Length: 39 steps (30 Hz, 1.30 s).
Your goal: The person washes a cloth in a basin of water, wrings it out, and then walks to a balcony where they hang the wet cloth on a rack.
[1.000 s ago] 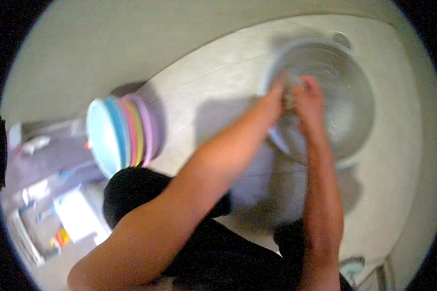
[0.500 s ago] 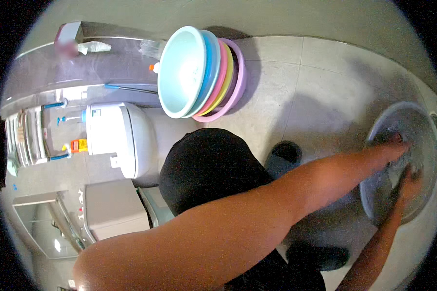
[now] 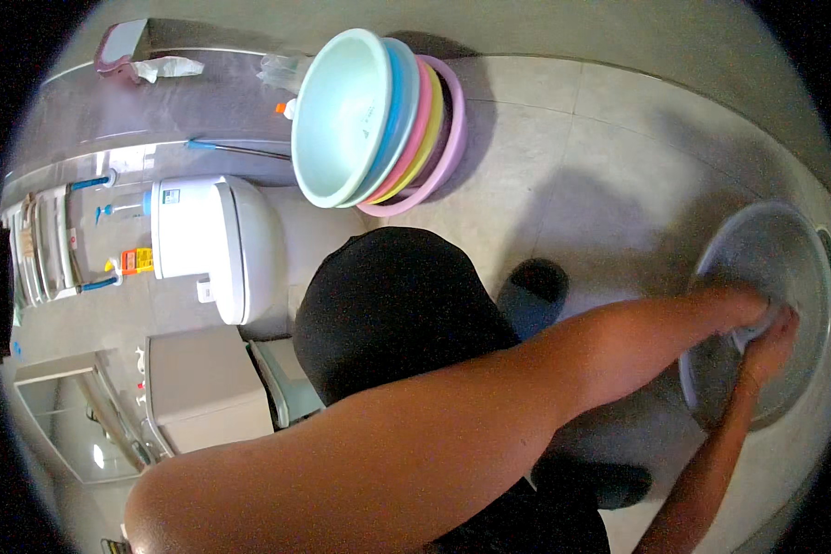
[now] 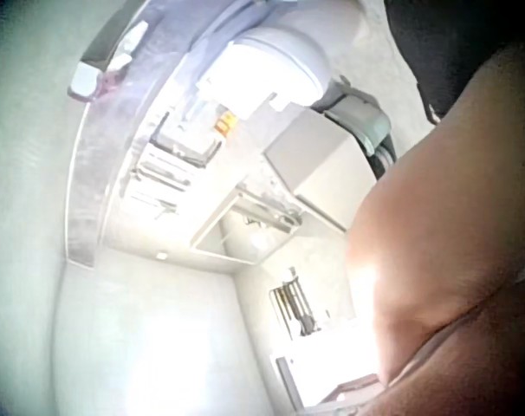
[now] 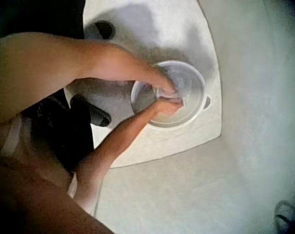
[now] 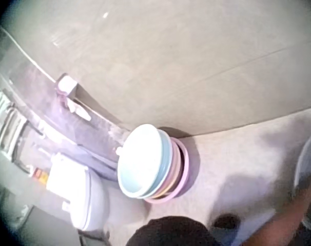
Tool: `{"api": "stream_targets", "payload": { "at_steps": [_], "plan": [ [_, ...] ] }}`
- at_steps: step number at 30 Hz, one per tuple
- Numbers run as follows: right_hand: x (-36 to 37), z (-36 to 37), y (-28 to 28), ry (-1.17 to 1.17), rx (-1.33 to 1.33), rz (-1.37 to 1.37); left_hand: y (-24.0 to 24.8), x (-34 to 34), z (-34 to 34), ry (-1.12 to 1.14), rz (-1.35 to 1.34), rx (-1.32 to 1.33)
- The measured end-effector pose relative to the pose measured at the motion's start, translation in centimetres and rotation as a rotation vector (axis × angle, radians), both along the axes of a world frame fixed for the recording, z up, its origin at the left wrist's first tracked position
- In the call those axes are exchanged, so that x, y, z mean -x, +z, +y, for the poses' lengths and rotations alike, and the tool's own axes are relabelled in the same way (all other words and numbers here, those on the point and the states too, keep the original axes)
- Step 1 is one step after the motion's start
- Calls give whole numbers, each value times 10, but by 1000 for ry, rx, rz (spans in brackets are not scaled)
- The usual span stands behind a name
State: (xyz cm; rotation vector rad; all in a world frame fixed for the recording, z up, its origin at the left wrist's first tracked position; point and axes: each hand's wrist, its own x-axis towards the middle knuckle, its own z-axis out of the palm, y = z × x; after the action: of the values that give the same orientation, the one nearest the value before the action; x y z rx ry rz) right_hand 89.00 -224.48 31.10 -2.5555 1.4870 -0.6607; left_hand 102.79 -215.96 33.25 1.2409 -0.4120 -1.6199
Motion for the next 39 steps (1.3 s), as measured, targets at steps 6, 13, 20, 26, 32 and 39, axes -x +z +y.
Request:
{"api": "stream_targets", "payload": {
  "at_steps": [6, 13, 20, 26, 32, 39],
  "plan": [
    [3, -9, -31, -148, -572, -301, 32, -31, 33, 218, -58, 26],
    [-122, 108, 110, 154, -507, -646, -16, -55, -1, 378, 418, -186],
    [42, -30, -18, -66, 2, 279, 33, -24, -11, -19, -218, 11],
    [-38, -19, -22, 210, -953, -758, 12, -53, -13, 79, -279, -53],
    [-95, 77, 78, 214, -414, -855, -18, -42, -10, 253, 385, 28],
    [-38, -20, 17, 4, 92, -487, -5, -22, -61, -161, -226, -197]
  ]
}}
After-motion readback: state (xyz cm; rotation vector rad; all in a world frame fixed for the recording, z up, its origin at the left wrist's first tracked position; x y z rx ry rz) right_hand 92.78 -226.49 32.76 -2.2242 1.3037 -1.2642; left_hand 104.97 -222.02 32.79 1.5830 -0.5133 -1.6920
